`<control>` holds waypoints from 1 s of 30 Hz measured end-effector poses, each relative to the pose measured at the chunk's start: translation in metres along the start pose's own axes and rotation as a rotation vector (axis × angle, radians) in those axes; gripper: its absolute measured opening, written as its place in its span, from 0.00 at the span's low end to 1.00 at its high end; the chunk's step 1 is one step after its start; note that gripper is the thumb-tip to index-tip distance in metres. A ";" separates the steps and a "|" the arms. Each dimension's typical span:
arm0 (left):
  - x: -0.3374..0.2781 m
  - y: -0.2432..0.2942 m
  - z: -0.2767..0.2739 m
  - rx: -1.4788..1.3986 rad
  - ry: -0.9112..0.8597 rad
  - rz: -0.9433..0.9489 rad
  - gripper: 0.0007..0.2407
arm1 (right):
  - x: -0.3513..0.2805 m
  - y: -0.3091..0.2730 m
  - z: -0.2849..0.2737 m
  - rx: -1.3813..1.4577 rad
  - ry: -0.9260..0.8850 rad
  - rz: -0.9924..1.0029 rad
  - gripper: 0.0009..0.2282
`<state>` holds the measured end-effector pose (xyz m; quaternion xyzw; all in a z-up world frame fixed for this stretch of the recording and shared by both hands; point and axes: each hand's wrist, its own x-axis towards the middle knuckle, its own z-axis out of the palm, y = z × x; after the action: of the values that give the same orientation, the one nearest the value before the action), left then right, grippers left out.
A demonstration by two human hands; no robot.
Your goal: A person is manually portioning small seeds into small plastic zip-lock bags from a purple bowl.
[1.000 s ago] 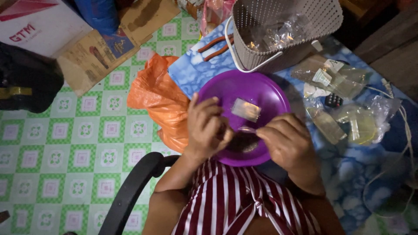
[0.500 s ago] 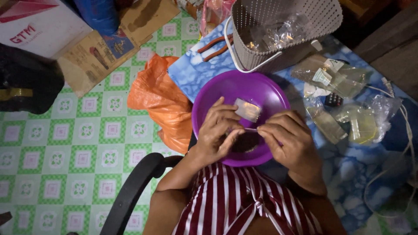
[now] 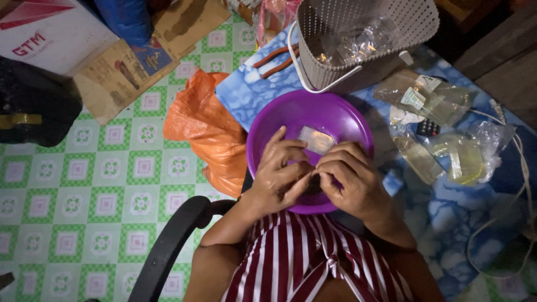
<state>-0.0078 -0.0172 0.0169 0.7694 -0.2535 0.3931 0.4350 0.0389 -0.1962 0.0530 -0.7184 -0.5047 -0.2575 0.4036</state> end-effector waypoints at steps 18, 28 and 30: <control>-0.004 0.006 -0.010 -0.101 0.170 -0.011 0.07 | -0.019 0.004 -0.008 0.073 0.012 0.086 0.08; 0.001 0.005 -0.023 -0.117 0.172 -0.063 0.07 | -0.024 0.012 -0.023 0.125 0.167 0.115 0.07; 0.005 0.006 -0.018 -0.129 0.159 -0.059 0.08 | -0.010 0.000 -0.025 0.144 0.149 0.135 0.08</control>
<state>-0.0163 -0.0043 0.0293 0.7133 -0.2202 0.4226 0.5140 0.0362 -0.2221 0.0591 -0.6988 -0.4410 -0.2454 0.5069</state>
